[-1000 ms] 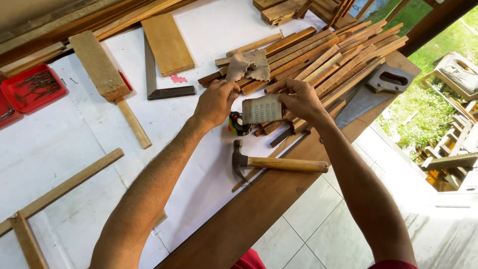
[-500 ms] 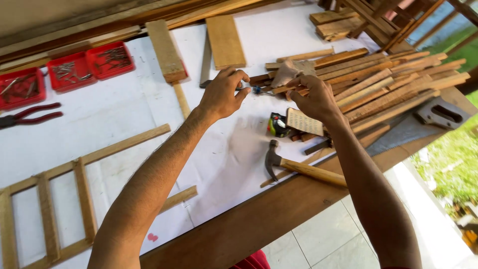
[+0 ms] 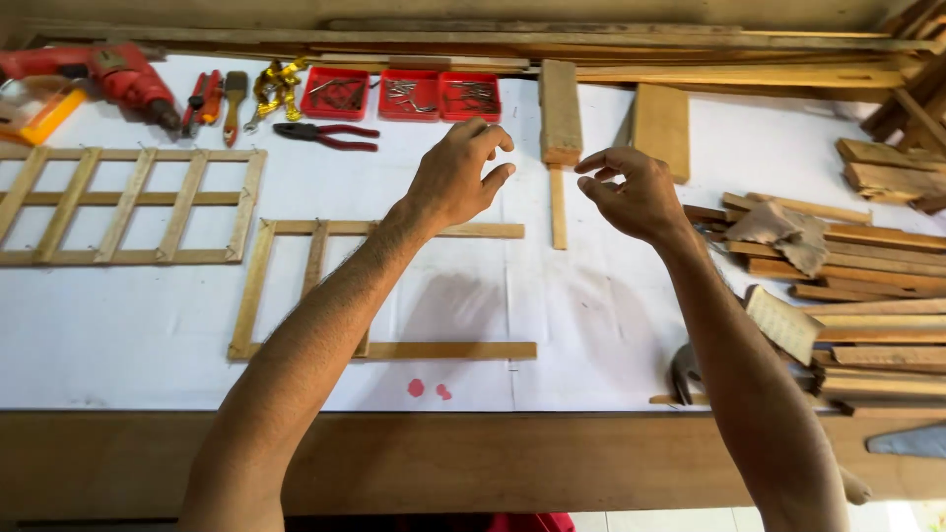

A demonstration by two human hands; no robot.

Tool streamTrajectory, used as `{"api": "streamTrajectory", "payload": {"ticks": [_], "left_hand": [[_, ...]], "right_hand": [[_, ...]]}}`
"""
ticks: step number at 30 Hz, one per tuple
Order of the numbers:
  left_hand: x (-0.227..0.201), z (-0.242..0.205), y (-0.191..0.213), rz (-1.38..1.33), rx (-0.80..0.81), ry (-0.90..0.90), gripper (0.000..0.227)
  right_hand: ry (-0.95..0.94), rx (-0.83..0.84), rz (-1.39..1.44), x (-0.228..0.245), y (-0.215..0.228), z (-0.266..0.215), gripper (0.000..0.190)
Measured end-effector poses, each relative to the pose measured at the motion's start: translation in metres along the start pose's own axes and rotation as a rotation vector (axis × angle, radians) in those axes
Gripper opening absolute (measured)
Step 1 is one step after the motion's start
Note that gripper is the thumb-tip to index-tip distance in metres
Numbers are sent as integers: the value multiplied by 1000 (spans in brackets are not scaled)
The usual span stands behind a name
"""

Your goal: The person sorts through a pile of thin wooden strips on a workbench, sands a strip with sandpaper, and fits strips together into rectangular frame assemblies. They measure a strip with a tape measure, pick nails from a red tray, and hammer nails to fasten the frame joints.

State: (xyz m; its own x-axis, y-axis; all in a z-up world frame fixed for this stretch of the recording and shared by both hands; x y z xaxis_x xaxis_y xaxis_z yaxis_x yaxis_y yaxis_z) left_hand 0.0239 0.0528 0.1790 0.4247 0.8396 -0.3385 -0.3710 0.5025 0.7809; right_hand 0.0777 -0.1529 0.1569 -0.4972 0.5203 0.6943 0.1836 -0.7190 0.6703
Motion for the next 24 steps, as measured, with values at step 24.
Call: {"api": "streamTrajectory", "payload": {"ticks": [24], "left_hand": [[265,-141,-26,539,665,453,5]], "right_hand": [[36,501,-179,5,-258,76,26]]}}
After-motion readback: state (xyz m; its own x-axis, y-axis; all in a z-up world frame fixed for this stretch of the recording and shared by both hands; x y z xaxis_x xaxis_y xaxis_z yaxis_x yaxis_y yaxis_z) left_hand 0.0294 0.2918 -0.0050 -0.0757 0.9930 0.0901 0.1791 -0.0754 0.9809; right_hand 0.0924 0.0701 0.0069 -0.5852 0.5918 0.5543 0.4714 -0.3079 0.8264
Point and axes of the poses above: each hand's wrist, its own z-axis towards the middle knuckle, its own y-axis out of the back of the hand, x = y × z, the point moved 10 cm from there along z, towards the middle knuckle, and after that the axes turned 9 degrees about z, right-handed, at the moved point
